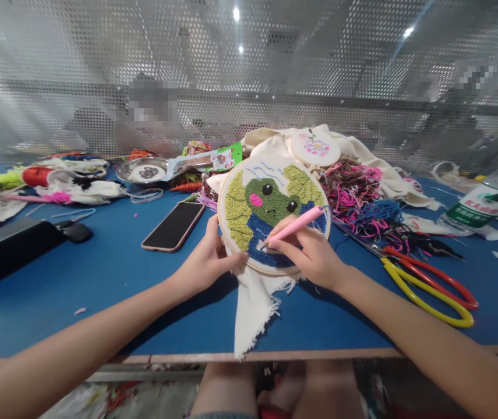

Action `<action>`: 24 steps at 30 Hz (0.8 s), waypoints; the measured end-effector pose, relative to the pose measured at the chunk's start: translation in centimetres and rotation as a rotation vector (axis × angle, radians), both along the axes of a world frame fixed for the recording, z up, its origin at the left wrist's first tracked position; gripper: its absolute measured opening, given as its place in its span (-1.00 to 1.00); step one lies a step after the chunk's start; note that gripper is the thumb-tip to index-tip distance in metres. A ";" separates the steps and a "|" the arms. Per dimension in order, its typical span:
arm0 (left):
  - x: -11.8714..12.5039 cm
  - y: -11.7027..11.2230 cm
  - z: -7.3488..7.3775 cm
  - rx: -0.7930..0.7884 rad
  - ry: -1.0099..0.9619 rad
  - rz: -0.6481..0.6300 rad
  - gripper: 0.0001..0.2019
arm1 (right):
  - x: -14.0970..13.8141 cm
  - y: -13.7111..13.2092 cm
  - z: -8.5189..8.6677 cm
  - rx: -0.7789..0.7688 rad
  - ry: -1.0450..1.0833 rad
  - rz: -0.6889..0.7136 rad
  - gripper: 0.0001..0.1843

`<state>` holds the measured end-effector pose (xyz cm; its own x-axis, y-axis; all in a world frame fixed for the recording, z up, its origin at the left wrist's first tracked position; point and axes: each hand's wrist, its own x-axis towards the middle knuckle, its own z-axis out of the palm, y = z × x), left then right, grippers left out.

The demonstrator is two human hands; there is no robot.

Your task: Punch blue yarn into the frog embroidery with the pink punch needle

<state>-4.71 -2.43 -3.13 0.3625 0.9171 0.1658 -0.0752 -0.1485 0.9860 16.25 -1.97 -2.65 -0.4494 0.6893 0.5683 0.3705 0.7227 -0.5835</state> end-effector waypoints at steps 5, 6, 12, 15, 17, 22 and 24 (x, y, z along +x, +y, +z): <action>-0.1 0.0 -0.2 0.018 0.003 0.003 -0.30 | 0.0 0.0 0.0 0.029 -0.015 0.002 -0.91; -0.1 0.0 -0.2 0.020 0.008 0.002 -0.30 | 0.0 0.0 0.0 0.046 -0.013 0.001 -0.91; 0.1 -0.6 0.0 0.113 0.034 0.013 -0.35 | -0.2 0.6 -0.1 0.156 -0.131 0.137 -0.90; 0.2 -0.5 0.0 0.132 0.039 0.016 -0.36 | -0.3 0.5 -0.3 0.192 -0.169 0.109 -0.89; 0.1 -0.3 -0.1 0.106 0.019 -0.002 -0.35 | -0.4 0.2 -0.3 0.200 -0.122 0.083 -0.91; 0.0 0.1 -0.3 0.066 0.006 -0.010 -0.33 | -0.2 -0.2 -0.2 0.115 -0.018 0.019 -0.92; 0.0 0.1 -0.3 0.065 0.009 -0.004 -0.34 | -0.2 -0.2 -0.1 0.064 0.017 0.024 -0.91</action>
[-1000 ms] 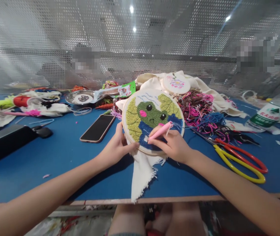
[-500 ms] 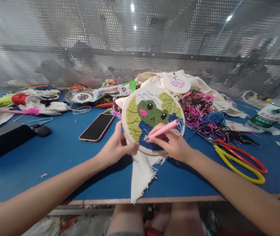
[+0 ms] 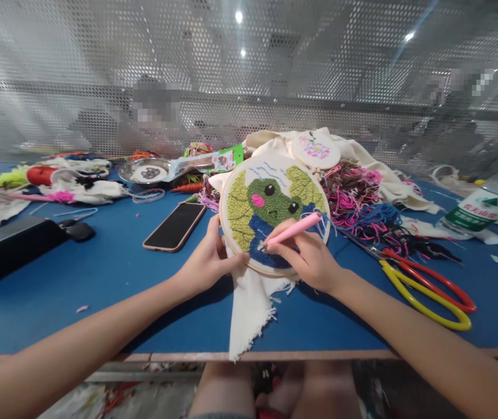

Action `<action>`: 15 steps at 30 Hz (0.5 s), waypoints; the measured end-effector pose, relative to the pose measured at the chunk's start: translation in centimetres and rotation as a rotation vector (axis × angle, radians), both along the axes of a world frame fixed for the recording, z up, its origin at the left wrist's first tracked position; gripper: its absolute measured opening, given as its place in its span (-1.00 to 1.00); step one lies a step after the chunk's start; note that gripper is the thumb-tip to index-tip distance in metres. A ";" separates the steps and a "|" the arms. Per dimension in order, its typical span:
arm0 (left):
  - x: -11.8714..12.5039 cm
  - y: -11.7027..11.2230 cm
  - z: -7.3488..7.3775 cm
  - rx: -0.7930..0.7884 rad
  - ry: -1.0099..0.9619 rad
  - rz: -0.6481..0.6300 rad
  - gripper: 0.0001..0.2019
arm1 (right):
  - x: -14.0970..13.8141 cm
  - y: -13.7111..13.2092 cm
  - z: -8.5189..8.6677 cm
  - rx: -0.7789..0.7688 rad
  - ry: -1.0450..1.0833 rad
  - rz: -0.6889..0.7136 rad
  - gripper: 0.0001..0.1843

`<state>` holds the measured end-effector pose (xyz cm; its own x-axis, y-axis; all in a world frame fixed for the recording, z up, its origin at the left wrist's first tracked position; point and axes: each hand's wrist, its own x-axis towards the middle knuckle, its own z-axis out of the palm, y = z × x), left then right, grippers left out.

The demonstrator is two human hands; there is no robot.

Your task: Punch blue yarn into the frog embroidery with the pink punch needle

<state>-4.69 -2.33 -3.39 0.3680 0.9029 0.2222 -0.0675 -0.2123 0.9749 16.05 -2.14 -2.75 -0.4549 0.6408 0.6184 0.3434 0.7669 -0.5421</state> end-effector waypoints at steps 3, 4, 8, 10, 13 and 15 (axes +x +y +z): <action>0.0 0.0 0.1 -0.021 0.009 0.003 -0.32 | 0.0 0.0 0.0 -0.037 0.033 0.008 -0.90; 0.0 -0.1 0.1 -0.026 0.012 0.005 -0.32 | 0.0 0.0 0.0 -0.039 0.030 0.006 -0.90; 0.0 -0.4 0.3 -0.013 0.010 0.012 -0.34 | -0.1 0.2 -0.1 -0.052 0.053 -0.001 -0.90; 0.0 -0.7 0.4 0.012 0.023 0.020 -0.33 | -0.2 0.4 -0.3 -0.060 0.086 0.040 -0.90; 0.0 -1.1 0.5 0.060 0.067 0.038 -0.32 | -0.2 0.7 -0.5 -0.023 0.008 0.114 -0.91; 0.0 -1.2 0.5 0.064 0.079 0.039 -0.33 | -0.3 0.6 -0.7 0.015 -0.040 0.123 -0.90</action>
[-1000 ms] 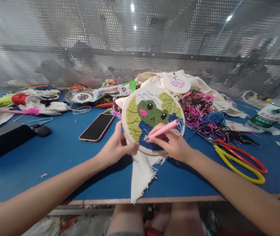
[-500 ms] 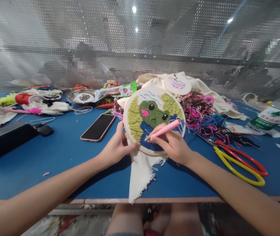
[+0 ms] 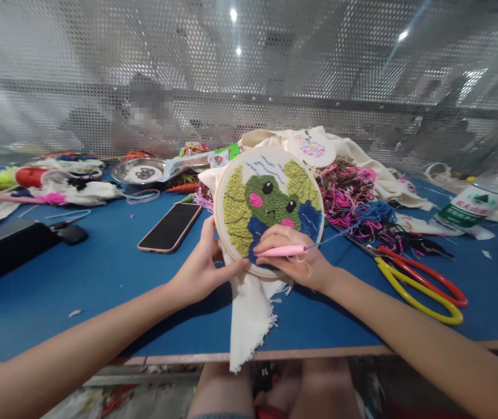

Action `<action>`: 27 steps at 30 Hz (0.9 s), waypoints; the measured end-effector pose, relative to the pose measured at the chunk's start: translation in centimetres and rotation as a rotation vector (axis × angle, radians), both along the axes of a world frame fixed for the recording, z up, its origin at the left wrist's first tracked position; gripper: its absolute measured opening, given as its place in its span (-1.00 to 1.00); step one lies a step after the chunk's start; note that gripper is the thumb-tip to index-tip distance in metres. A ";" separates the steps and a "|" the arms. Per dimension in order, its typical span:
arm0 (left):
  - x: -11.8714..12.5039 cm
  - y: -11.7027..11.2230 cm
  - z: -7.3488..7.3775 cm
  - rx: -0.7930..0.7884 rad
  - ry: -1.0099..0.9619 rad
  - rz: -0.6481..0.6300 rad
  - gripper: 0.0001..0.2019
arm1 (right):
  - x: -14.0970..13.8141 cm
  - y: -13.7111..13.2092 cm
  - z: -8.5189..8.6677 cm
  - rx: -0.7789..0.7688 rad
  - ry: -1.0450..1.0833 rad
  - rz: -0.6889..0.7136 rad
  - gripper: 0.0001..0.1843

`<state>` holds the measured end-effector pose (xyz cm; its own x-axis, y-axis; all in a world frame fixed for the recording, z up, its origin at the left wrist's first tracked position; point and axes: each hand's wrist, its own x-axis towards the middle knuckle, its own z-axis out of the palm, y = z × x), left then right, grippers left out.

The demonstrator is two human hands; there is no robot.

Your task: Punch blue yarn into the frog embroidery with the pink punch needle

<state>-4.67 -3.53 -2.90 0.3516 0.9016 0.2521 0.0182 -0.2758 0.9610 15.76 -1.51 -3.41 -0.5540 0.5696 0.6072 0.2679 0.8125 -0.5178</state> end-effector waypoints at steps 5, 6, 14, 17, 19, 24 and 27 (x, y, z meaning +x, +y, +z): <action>0.0 0.5 -0.1 -0.088 -0.054 -0.019 -0.32 | 0.0 -0.5 -0.3 0.068 0.067 -0.135 -0.92; -0.1 0.5 -0.2 -0.098 -0.051 -0.021 -0.30 | 0.0 -0.6 -0.3 0.060 0.080 -0.156 -0.92; -0.2 0.8 -0.2 -0.108 -0.007 -0.004 -0.28 | 0.1 -0.8 -0.1 -0.155 0.144 -0.134 -0.88; -0.1 0.8 -0.3 -0.107 -0.011 0.006 -0.29 | 0.1 -0.6 -0.2 -0.135 0.140 -0.125 -0.88; -0.1 0.8 -0.3 -0.099 -0.006 0.010 -0.30 | 0.0 -0.5 -0.3 -0.088 0.126 -0.119 -0.89; -0.1 0.6 -0.4 -0.098 -0.015 -0.006 -0.29 | -0.4 0.0 -0.3 0.048 0.097 -0.070 -0.93; 0.0 0.4 -0.5 -0.104 -0.058 -0.021 -0.31 | -0.6 0.1 -0.4 0.093 0.001 -0.078 -0.91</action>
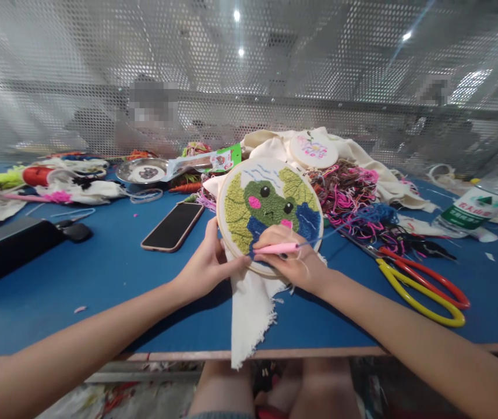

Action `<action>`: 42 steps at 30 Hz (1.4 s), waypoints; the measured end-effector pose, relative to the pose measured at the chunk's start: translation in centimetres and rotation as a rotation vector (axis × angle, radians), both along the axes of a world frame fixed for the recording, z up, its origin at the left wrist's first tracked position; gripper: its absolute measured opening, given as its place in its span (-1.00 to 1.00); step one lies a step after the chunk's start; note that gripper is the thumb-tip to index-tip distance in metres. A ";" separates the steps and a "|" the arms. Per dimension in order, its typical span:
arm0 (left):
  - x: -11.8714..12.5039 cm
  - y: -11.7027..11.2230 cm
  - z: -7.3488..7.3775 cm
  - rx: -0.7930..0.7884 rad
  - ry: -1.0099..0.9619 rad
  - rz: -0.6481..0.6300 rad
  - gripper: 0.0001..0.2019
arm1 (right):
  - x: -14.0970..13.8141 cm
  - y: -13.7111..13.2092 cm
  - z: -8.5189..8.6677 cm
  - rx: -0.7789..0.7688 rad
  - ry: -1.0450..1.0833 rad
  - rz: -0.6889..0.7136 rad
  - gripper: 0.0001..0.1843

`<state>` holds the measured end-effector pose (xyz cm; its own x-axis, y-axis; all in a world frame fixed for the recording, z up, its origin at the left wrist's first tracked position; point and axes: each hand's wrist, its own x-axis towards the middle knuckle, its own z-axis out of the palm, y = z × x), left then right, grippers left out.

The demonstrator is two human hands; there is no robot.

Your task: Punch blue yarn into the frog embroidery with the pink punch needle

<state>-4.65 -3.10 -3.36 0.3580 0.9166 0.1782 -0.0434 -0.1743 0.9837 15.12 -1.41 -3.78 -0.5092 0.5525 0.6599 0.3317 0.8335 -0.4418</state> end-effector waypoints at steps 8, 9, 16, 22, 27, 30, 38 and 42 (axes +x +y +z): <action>0.0 0.3 -0.1 -0.034 0.040 0.025 -0.41 | -0.2 -0.7 0.1 -0.150 0.145 -0.151 -0.90; 0.0 0.3 -0.1 -0.040 0.032 0.023 -0.43 | -0.2 -0.8 0.1 -0.192 0.160 -0.165 -0.88; 0.0 0.4 -0.4 -0.052 -0.014 0.032 -0.48 | -0.1 -0.8 0.2 -0.268 0.213 -0.163 -0.85; -0.1 0.3 -0.2 -0.043 0.007 0.048 -0.48 | -0.1 -0.6 -0.1 -0.233 0.206 -0.161 -0.86; 0.1 -0.2 -0.1 -0.009 0.002 0.038 -0.45 | -0.6 -0.2 -0.2 -0.138 0.118 -0.049 -0.92; 0.1 -0.2 -0.1 0.000 0.015 0.031 -0.45 | -0.6 -0.3 0.0 -0.116 0.091 -0.061 -0.94; -0.2 0.3 -0.4 0.004 0.058 0.060 -0.48 | 0.2 -0.7 0.2 -0.244 0.181 -0.195 -0.87; -0.2 0.4 -0.5 -0.005 0.061 0.059 -0.49 | 0.2 -0.6 0.1 -0.249 0.190 -0.188 -0.88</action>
<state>-4.89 -2.74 -3.82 0.3140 0.9370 0.1531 0.0273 -0.1701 0.9850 15.32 -2.01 -3.67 -0.2645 0.7808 0.5661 0.3617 0.6244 -0.6923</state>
